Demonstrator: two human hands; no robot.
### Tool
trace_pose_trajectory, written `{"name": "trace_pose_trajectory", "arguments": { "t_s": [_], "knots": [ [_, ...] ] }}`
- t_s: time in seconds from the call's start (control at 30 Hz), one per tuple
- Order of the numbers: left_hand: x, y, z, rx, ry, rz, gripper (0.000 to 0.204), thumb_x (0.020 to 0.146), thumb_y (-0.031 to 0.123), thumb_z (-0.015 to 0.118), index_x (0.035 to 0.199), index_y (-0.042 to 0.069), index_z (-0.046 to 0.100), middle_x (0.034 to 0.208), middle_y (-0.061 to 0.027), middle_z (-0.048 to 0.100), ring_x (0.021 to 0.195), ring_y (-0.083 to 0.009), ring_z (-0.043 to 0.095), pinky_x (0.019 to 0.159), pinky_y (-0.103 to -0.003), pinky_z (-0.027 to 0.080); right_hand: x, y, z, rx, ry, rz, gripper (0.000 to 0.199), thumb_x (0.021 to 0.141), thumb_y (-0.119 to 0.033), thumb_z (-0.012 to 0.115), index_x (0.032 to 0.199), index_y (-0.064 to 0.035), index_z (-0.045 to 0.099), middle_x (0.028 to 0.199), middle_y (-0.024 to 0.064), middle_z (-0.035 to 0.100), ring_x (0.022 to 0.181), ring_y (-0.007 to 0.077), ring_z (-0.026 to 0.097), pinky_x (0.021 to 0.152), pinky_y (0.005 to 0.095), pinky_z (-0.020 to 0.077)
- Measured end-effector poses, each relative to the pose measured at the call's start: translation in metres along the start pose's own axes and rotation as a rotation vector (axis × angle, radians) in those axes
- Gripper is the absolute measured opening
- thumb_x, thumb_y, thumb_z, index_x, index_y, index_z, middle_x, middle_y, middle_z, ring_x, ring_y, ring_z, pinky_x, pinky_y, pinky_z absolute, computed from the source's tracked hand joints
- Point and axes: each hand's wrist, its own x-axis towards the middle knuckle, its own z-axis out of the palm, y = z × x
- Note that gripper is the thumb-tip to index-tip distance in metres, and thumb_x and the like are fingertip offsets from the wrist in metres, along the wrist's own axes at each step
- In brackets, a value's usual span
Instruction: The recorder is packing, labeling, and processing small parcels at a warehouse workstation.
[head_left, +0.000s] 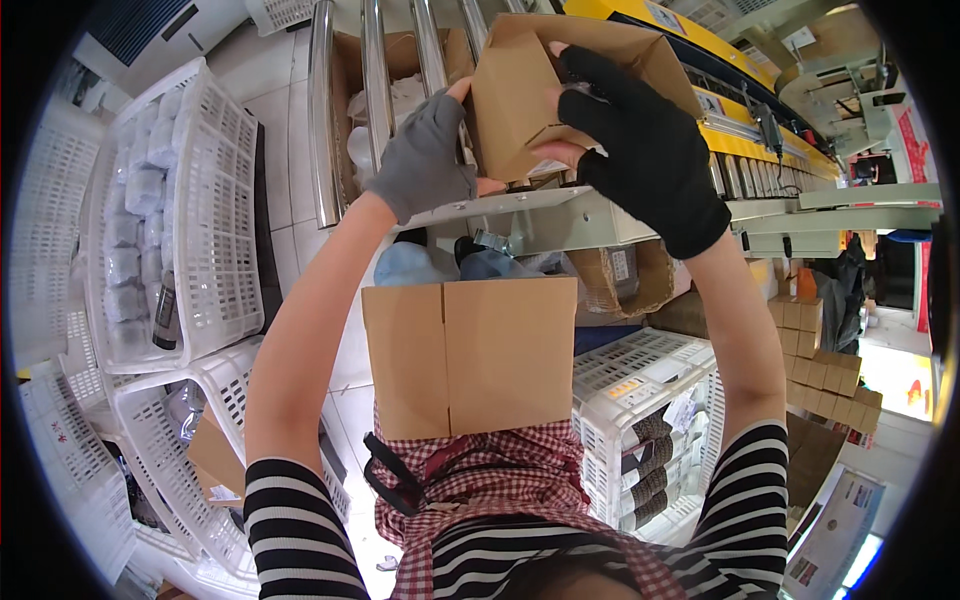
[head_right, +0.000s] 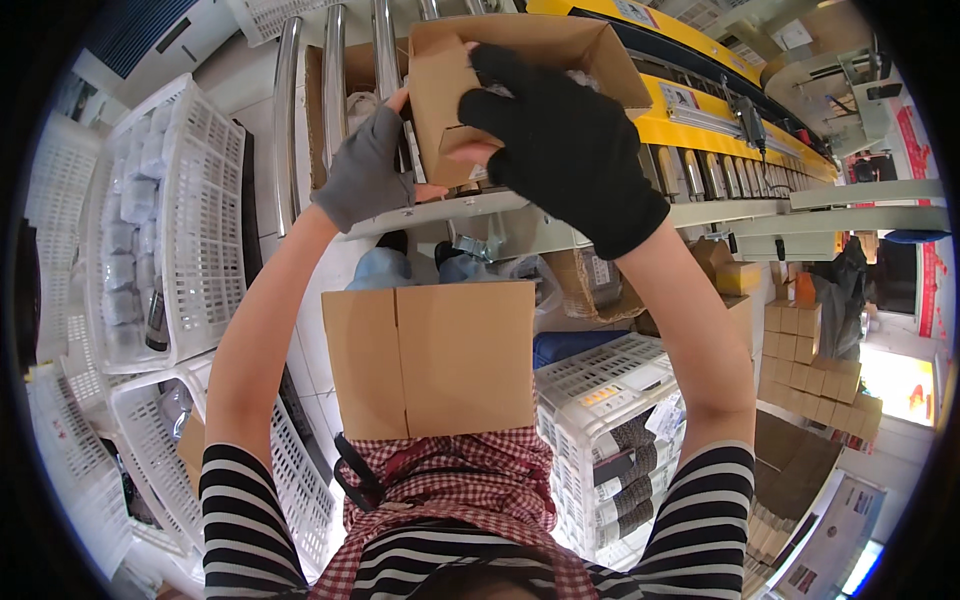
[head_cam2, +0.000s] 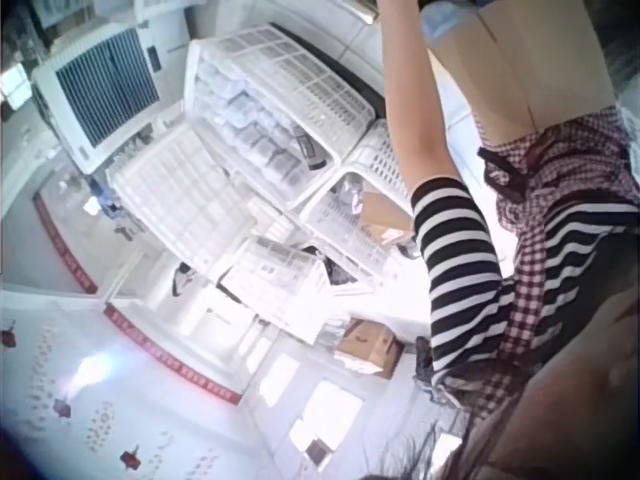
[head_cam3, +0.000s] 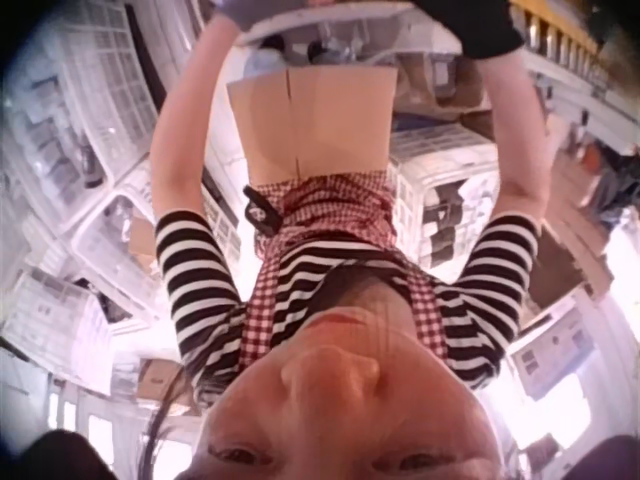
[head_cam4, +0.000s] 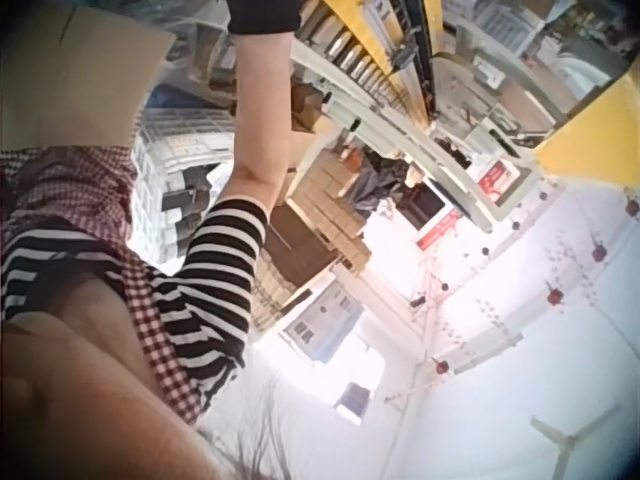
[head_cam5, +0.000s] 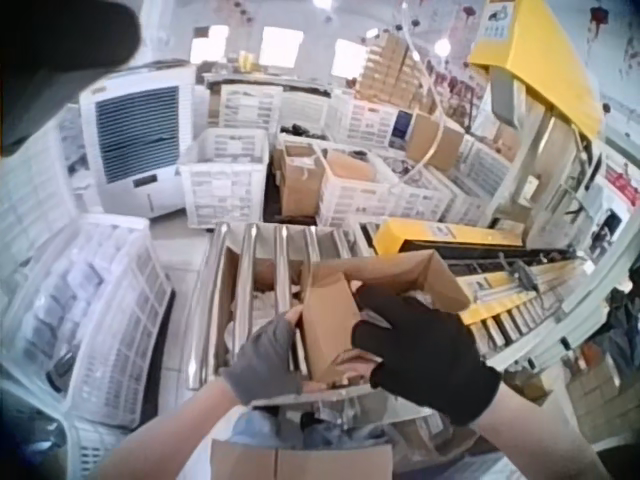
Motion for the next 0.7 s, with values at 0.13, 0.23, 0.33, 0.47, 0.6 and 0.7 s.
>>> {"name": "trace_pose_trajectory", "arguments": {
  "t_s": [0.13, 0.23, 0.33, 0.47, 0.6, 0.7],
  "knots": [
    [0.005, -0.008, 0.012, 0.03, 0.043, 0.056, 0.102, 0.052, 0.027, 0.088, 0.137, 0.01, 0.032, 0.119, -0.0124, 0.052, 0.11, -0.0301, 0.052, 0.093, -0.038, 0.043, -0.01, 0.015, 0.003, 0.011, -0.005, 0.047, 0.033, 0.068, -0.023, 0.073, 0.099, -0.0141, 0.065, 0.109, 0.0042, 0.063, 0.084, 0.0231, 0.064, 0.07, 0.032, 0.051],
    [0.006, -0.005, 0.014, 0.046, 0.035, 0.042, 0.106, 0.051, 0.032, 0.089, 0.137, 0.009, 0.031, 0.121, -0.0133, 0.053, 0.112, -0.0318, 0.052, 0.093, -0.038, 0.043, -0.012, 0.024, 0.004, 0.061, -0.025, 0.052, 0.033, 0.067, -0.022, 0.072, 0.097, -0.0117, 0.065, 0.098, 0.0051, 0.066, 0.083, 0.0249, 0.064, 0.071, 0.0339, 0.0508],
    [0.007, -0.007, 0.016, 0.054, 0.046, 0.035, 0.109, 0.049, 0.035, 0.09, 0.136, 0.009, 0.03, 0.121, -0.0141, 0.055, 0.113, -0.0333, 0.053, 0.092, -0.038, 0.044, -0.01, 0.028, 0.007, 0.083, -0.028, 0.046, 0.032, 0.066, -0.021, 0.072, 0.096, -0.0106, 0.066, 0.092, 0.0055, 0.067, 0.083, 0.026, 0.063, 0.072, 0.035, 0.0506],
    [0.007, -0.011, 0.017, 0.086, 0.058, 0.003, 0.11, 0.046, 0.035, 0.091, 0.134, 0.008, 0.032, 0.121, -0.0143, 0.055, 0.112, -0.0331, 0.054, 0.092, -0.038, 0.044, -0.012, 0.023, 0.009, 0.136, -0.058, 0.116, 0.042, 0.065, -0.031, 0.081, 0.099, -0.0088, 0.067, 0.093, 0.0082, 0.067, 0.089, 0.0271, 0.063, 0.077, 0.0327, 0.0495],
    [0.009, -0.009, 0.016, 0.073, 0.056, 0.034, 0.11, 0.045, 0.034, 0.091, 0.134, 0.007, 0.033, 0.121, -0.0146, 0.055, 0.112, -0.0328, 0.053, 0.092, -0.038, 0.044, -0.011, 0.02, 0.01, 0.128, -0.014, 0.132, 0.04, 0.066, -0.03, 0.08, 0.097, -0.0089, 0.067, 0.091, 0.0075, 0.067, 0.087, 0.0266, 0.063, 0.075, 0.0324, 0.0495],
    [0.012, -0.009, 0.015, 0.046, 0.111, 0.097, 0.11, 0.046, 0.034, 0.09, 0.135, 0.005, 0.033, 0.119, -0.0162, 0.055, 0.111, -0.0335, 0.053, 0.092, -0.039, 0.043, -0.008, 0.02, 0.006, 0.107, -0.003, 0.14, 0.039, 0.066, -0.03, 0.081, 0.095, -0.0089, 0.067, 0.091, 0.0066, 0.068, 0.086, 0.0261, 0.064, 0.073, 0.0323, 0.0497]
  ]
}}
